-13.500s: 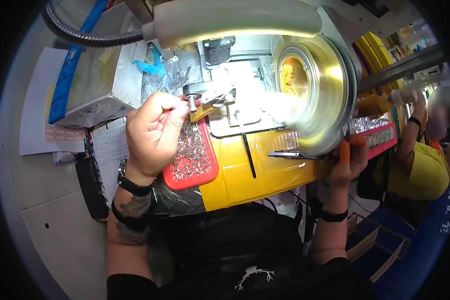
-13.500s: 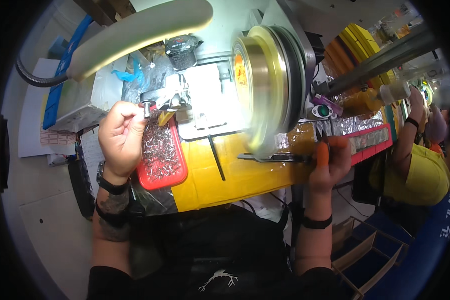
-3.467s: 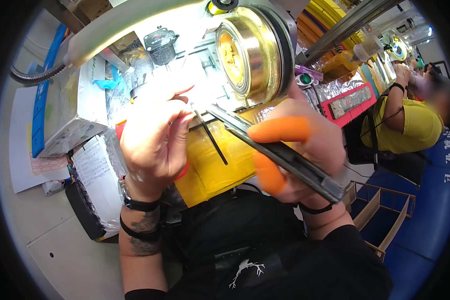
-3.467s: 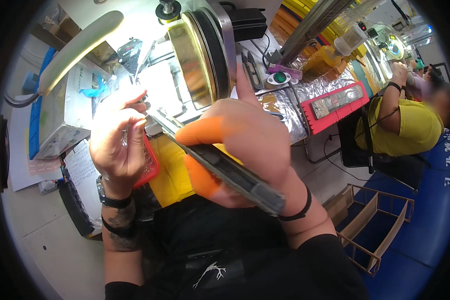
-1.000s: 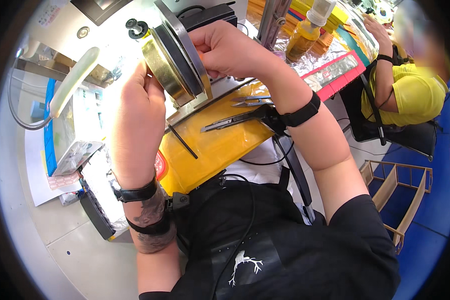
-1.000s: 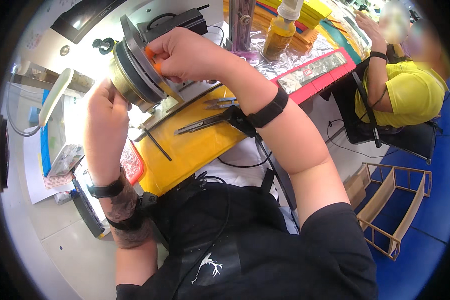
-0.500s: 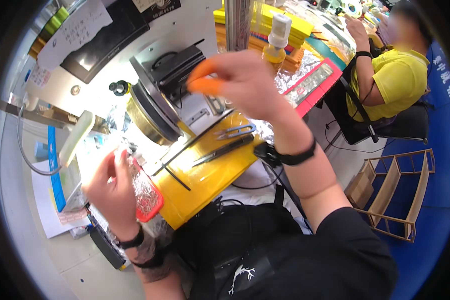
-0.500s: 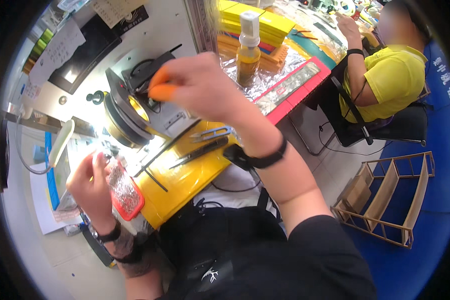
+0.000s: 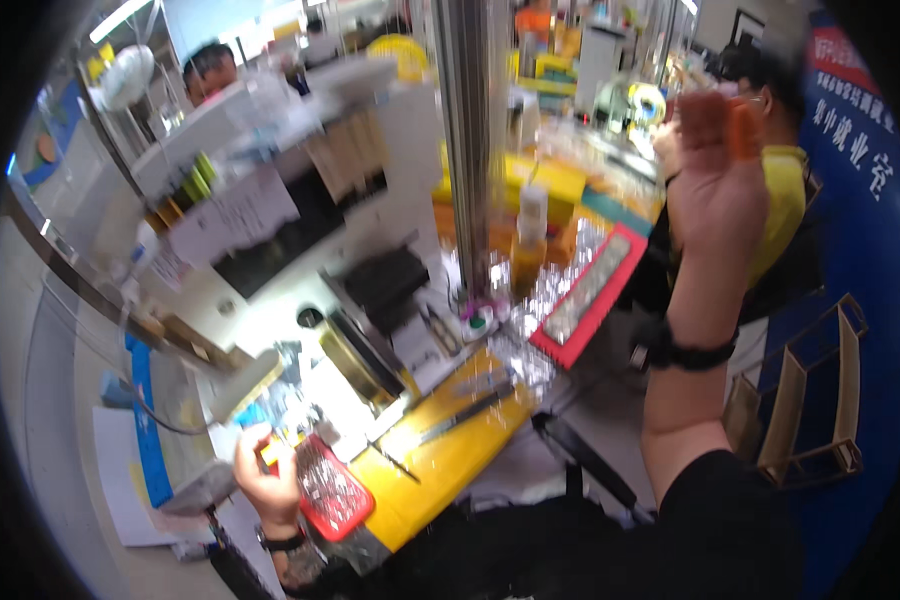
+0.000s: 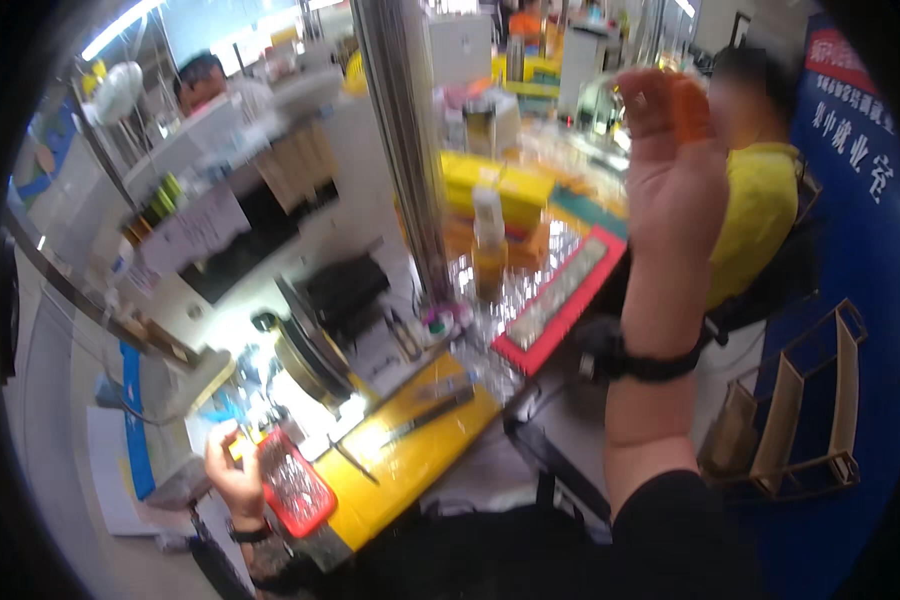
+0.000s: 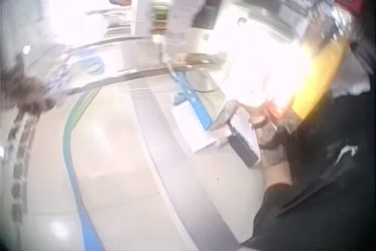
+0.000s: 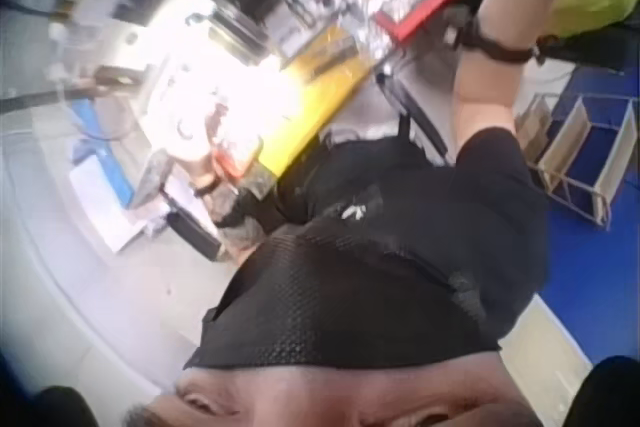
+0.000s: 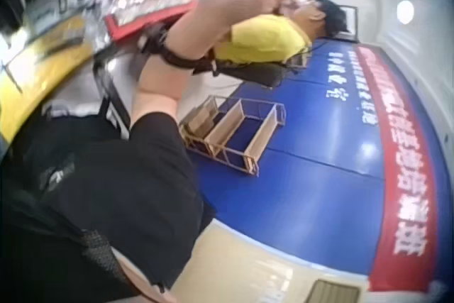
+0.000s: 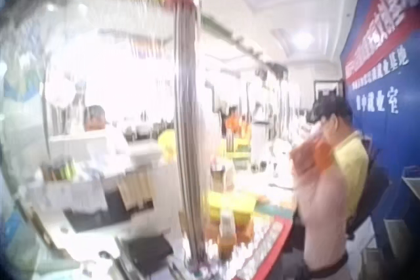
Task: Assembling small metal components using pliers, glue, and a polishing machine.
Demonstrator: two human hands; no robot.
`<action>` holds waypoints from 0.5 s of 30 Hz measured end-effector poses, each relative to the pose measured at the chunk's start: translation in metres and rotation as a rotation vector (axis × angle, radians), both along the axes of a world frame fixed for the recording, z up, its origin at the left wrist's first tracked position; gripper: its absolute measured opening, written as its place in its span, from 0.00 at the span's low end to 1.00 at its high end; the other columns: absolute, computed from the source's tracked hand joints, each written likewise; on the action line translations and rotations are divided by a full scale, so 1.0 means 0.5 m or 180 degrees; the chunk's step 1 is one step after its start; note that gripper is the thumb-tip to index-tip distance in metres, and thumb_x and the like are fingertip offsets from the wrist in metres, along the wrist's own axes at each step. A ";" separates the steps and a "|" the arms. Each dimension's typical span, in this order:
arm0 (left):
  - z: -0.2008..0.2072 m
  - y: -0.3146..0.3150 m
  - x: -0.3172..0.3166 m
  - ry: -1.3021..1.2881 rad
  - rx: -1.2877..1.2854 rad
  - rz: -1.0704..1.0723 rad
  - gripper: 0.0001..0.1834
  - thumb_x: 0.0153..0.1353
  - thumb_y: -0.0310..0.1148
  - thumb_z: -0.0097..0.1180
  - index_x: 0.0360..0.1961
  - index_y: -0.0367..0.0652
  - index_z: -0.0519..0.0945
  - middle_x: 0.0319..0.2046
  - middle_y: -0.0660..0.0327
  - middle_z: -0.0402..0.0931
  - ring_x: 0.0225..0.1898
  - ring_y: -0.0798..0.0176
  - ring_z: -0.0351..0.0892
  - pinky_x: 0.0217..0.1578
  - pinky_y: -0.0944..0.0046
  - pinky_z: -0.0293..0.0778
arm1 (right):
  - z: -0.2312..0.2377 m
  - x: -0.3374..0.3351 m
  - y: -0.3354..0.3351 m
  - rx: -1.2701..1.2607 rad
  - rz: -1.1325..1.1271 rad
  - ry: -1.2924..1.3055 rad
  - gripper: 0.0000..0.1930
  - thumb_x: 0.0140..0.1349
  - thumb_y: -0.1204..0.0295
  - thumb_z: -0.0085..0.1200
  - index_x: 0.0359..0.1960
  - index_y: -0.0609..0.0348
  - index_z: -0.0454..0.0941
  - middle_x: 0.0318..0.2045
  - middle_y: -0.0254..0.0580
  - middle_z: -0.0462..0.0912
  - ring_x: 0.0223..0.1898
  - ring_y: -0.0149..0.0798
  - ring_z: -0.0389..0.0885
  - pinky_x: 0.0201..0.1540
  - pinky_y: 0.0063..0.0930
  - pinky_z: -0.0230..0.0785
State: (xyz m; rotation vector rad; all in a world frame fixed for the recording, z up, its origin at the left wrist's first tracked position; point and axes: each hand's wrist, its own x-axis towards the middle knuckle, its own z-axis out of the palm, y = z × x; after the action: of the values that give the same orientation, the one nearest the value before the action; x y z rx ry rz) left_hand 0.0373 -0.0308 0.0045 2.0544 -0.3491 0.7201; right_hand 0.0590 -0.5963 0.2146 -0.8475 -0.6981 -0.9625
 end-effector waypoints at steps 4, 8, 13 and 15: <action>0.000 0.000 -0.013 -0.0027 0.0197 0.0118 0.17 0.51 0.27 0.67 0.43 0.33 0.81 0.34 0.50 0.82 0.37 0.50 0.83 0.44 0.55 0.78 | 0.086 0.017 0.222 -0.1115 0.0397 0.0324 0.08 0.78 0.72 0.50 0.50 0.63 0.78 0.40 0.50 0.87 0.37 0.42 0.91 0.43 0.38 0.87; 0.001 0.008 -0.010 -0.0076 0.0160 0.0096 0.15 0.52 0.29 0.68 0.40 0.34 0.81 0.31 0.49 0.82 0.35 0.46 0.83 0.41 0.54 0.78 | 0.221 0.067 0.309 -0.1641 0.0573 0.0659 0.09 0.77 0.68 0.54 0.49 0.63 0.77 0.34 0.45 0.84 0.23 0.29 0.78 0.27 0.26 0.75; 0.019 -0.005 -0.003 -0.0122 0.0327 0.0070 0.12 0.56 0.28 0.65 0.40 0.34 0.79 0.33 0.53 0.81 0.35 0.52 0.82 0.40 0.57 0.77 | 0.345 0.149 0.347 -0.1328 0.0829 0.1089 0.07 0.78 0.70 0.51 0.46 0.61 0.77 0.25 0.29 0.71 0.18 0.23 0.56 0.21 0.22 0.53; 0.021 -0.006 -0.006 -0.0064 0.0311 0.0096 0.12 0.55 0.28 0.65 0.39 0.34 0.80 0.31 0.52 0.81 0.34 0.51 0.82 0.41 0.57 0.77 | 0.362 0.183 0.341 -0.0675 0.0528 0.0965 0.06 0.76 0.74 0.47 0.43 0.59 0.77 0.22 0.23 0.60 0.18 0.22 0.52 0.21 0.23 0.46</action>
State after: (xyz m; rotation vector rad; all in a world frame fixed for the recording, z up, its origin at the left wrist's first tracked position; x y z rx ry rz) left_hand 0.0344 -0.0340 0.0149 2.1497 -0.3719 0.7555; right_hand 0.1504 -0.4257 0.3957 -1.0778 -0.6029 -0.6011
